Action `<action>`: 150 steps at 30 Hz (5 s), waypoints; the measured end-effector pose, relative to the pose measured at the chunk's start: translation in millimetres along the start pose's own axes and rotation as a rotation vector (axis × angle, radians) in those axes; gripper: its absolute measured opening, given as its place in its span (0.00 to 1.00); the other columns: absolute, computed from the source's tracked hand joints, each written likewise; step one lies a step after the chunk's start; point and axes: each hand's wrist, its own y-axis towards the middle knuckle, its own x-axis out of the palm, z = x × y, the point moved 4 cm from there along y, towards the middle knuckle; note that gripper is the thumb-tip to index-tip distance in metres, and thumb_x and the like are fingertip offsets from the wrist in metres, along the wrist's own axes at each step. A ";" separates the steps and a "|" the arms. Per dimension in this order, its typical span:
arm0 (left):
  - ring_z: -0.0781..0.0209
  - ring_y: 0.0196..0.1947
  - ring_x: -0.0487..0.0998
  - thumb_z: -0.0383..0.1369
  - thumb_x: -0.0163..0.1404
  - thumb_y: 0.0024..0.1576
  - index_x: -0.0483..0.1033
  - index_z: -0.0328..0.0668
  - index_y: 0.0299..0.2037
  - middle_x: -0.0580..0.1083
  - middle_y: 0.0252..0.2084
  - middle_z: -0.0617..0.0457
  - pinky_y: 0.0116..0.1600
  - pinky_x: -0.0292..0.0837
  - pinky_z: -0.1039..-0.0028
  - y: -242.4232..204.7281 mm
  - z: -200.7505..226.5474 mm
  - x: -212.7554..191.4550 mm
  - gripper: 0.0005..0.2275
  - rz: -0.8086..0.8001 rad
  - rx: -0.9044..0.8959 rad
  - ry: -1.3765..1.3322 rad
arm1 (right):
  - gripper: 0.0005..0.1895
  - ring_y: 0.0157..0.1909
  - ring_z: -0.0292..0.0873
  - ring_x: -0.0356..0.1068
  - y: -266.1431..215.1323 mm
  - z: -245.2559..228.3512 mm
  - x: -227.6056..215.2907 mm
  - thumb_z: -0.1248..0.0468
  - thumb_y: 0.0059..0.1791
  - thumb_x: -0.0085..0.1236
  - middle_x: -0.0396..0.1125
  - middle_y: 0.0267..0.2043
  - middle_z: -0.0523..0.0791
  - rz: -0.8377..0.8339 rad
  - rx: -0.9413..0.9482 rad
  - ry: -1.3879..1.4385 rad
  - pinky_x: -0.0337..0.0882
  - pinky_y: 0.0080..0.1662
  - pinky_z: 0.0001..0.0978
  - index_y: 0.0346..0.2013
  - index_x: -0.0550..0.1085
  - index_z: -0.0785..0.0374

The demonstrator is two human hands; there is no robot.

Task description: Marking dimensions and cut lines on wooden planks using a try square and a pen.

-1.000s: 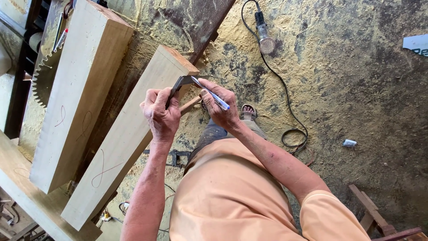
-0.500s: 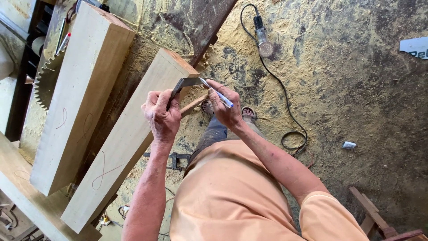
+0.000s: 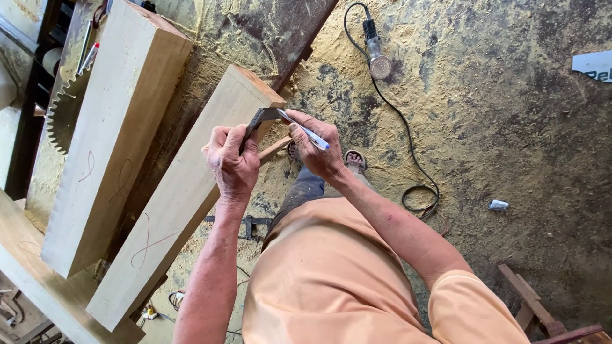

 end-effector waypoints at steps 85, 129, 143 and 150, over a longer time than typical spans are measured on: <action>0.61 0.23 0.77 0.35 0.46 0.60 0.72 0.65 0.45 0.63 0.30 0.63 0.29 0.76 0.70 -375.0 -227.4 -300.9 0.07 0.203 -0.626 0.099 | 0.35 0.48 0.62 0.74 -296.9 -100.7 430.9 0.63 0.43 0.65 0.73 0.49 0.54 -1.670 -0.313 -0.875 0.72 0.51 0.62 0.66 0.68 0.58; 0.64 0.35 0.74 0.41 0.45 0.68 0.76 0.45 0.29 0.75 0.31 0.52 0.45 0.68 0.73 -494.5 -279.5 -316.5 0.17 0.925 -1.039 -0.518 | 0.06 0.77 0.44 0.55 -289.6 -14.9 451.7 0.59 0.49 0.70 0.74 0.59 0.35 -1.272 -0.942 -0.488 0.37 0.76 0.45 0.40 0.82 0.45; 0.60 0.31 0.83 0.33 0.60 0.58 0.87 0.47 0.41 0.79 0.27 0.50 0.43 0.80 0.69 -465.1 -250.3 -326.3 0.05 0.930 -0.969 -0.655 | 0.12 0.69 0.49 0.66 -301.3 -3.5 431.3 0.63 0.44 0.77 0.76 0.56 0.45 -1.077 -0.959 -0.483 0.47 0.74 0.51 0.41 0.83 0.54; 0.52 0.33 0.83 0.31 0.58 0.60 0.86 0.43 0.43 0.78 0.27 0.45 0.43 0.79 0.64 -461.1 -251.5 -340.2 0.06 0.923 -0.989 -0.632 | 0.10 0.67 0.50 0.68 -307.0 -16.8 435.9 0.64 0.46 0.76 0.77 0.55 0.46 -1.093 -0.983 -0.494 0.49 0.72 0.50 0.40 0.83 0.55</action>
